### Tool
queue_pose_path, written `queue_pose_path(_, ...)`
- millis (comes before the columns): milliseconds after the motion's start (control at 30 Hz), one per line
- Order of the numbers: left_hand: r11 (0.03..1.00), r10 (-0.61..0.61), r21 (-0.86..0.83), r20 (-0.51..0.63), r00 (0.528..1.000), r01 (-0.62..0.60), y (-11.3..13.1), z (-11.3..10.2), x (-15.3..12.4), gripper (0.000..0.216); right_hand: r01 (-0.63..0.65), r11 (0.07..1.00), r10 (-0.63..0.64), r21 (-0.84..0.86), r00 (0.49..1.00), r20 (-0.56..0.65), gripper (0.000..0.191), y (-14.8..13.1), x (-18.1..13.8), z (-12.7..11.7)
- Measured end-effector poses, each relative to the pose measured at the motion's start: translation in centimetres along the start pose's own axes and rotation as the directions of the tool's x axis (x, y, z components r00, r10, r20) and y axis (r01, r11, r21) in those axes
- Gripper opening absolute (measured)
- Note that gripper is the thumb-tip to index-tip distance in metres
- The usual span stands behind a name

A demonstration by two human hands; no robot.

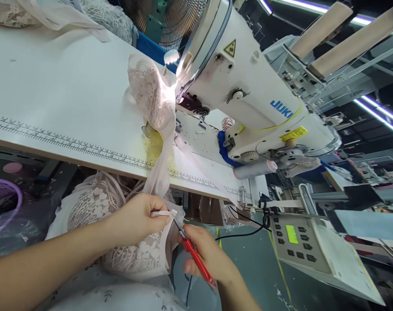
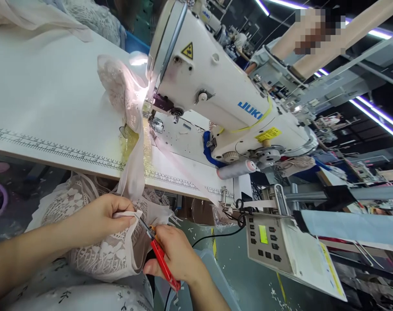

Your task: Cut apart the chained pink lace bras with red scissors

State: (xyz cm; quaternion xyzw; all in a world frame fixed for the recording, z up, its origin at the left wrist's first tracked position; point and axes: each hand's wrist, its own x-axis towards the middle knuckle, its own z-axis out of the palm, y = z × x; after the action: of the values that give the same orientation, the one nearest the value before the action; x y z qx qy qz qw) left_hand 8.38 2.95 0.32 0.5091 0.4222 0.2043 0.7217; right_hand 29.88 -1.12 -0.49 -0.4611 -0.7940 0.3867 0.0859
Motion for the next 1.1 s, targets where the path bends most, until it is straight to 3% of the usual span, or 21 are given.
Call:
queue_pose_path(133,1.000,0.001,-0.006,0.007,1.000,-0.001,-0.2,-0.4,0.2,0.023,-0.037,0.998,0.040,0.046,0.997,-0.072,0.072,0.0,-0.2,0.1)
queue_pose_path(333,0.999,0.027,-0.032,0.148,0.989,-0.022,-0.5,-0.8,0.3,0.026,-0.033,0.995,0.044,0.094,0.992,-0.118,0.070,0.0,-0.7,0.4)
queue_pose_path(533,0.998,0.036,-0.046,-0.019,0.999,-0.037,-0.6,0.6,0.0,0.029,-0.042,0.996,0.049,0.074,0.994,-0.098,0.070,-0.3,-0.9,0.5)
queue_pose_path(633,1.000,-0.001,-0.017,-0.085,0.996,0.000,-0.5,1.2,-0.2,0.023,-0.046,0.999,0.044,-0.017,0.993,-0.111,0.070,-0.2,-1.0,0.4)
queue_pose_path(833,1.000,0.006,-0.007,-0.012,1.000,-0.006,-0.2,0.9,-0.2,0.018,-0.023,0.987,-0.004,-0.156,0.986,-0.169,0.068,0.0,-0.8,0.0)
queue_pose_path(1100,0.999,0.042,-0.019,-0.001,0.999,-0.042,0.3,0.5,0.4,0.025,-0.026,0.999,0.033,0.035,0.976,-0.217,0.060,0.8,-0.7,1.1)
